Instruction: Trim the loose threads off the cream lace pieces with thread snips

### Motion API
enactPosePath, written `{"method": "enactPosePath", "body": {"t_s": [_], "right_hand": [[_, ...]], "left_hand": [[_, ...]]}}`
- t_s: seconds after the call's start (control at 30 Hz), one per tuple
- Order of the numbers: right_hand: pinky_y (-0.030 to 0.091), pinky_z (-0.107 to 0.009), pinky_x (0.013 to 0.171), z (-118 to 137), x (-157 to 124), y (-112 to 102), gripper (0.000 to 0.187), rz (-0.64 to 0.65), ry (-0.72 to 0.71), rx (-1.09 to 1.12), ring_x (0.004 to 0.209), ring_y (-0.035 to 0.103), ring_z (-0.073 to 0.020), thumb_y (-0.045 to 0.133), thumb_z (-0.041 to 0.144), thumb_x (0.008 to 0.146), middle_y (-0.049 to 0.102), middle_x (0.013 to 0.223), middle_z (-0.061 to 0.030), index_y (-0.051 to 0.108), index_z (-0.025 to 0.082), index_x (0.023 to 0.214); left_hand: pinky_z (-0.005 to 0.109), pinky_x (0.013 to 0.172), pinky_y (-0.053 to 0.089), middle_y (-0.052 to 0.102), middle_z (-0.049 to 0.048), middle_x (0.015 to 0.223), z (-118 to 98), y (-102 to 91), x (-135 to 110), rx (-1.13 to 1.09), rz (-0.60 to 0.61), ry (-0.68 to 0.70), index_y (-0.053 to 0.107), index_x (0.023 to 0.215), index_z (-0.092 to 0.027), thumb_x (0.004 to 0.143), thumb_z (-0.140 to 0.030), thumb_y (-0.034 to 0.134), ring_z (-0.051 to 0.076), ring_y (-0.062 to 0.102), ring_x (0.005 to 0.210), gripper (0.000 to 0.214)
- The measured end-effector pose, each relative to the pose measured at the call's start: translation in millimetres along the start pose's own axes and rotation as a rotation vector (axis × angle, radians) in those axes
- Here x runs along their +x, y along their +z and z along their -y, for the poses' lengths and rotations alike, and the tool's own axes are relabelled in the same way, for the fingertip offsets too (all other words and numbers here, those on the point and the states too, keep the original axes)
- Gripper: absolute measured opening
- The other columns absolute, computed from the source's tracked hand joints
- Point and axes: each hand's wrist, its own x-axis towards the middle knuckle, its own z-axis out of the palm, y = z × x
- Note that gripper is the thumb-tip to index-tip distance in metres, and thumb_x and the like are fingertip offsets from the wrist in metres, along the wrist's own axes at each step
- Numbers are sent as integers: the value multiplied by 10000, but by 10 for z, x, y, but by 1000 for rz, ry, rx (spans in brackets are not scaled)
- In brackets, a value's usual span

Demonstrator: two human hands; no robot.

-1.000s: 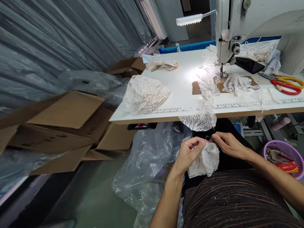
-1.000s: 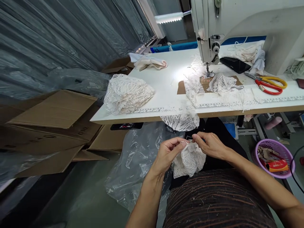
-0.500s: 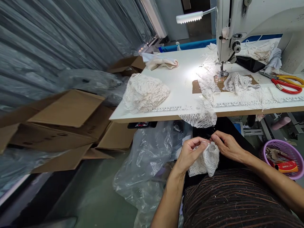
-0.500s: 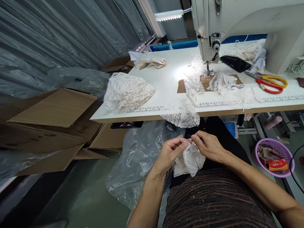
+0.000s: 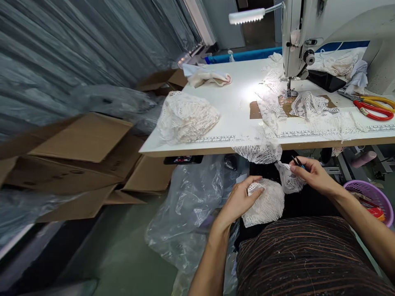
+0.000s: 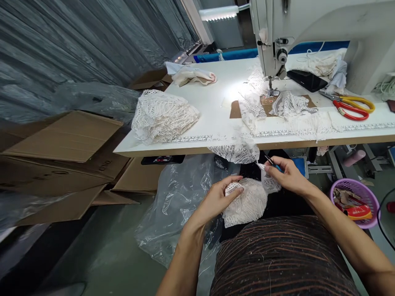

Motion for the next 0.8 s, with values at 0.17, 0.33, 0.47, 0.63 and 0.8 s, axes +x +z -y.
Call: {"method": "enactPosePath", "body": {"t_s": [0.17,0.33,0.47,0.63,0.8], "right_hand": [[358,-253,583,-105,116,185,313,-26,-112,-35,609,390,-105,592,485,857,474,664,33,559,187,768],[427,-262,649,-185,69,402,321,133,-93,-14,662,489,-122,627,483,853,582,708,6,633,170,781],[469,-275,697,-182,9,422,391,175,-71,27,715,555,-139,670,558,821,646,747,-4,689,168,802],[484,-289,703,-144,-24,404,433,191,-46,52,736,594,-155,680,589,807,690,795,-22,730,164,874],[478,-291,730,-106,-49,402,375,203,-72,25,779,609,-163,663,531,840,704,828,-32,731,166,897]], "left_hand": [[210,492,386,702,11,758,-309,-20,-107,-323,223,-81,681,1079,-173,779,-454,733,107,548,543,415],[210,525,398,695,10,711,-395,28,-148,-316,148,-39,690,891,-168,769,-431,757,106,548,567,297],[264,678,488,703,32,764,-385,45,-167,-137,-30,161,733,780,-191,802,-333,734,156,621,708,144],[373,935,511,667,97,1203,-401,-27,-184,-19,-171,356,721,739,-213,791,-281,754,239,646,1064,91],[499,1109,399,664,120,1323,-394,-94,-149,-7,-40,387,688,767,-211,818,-276,729,290,613,1226,93]]}}
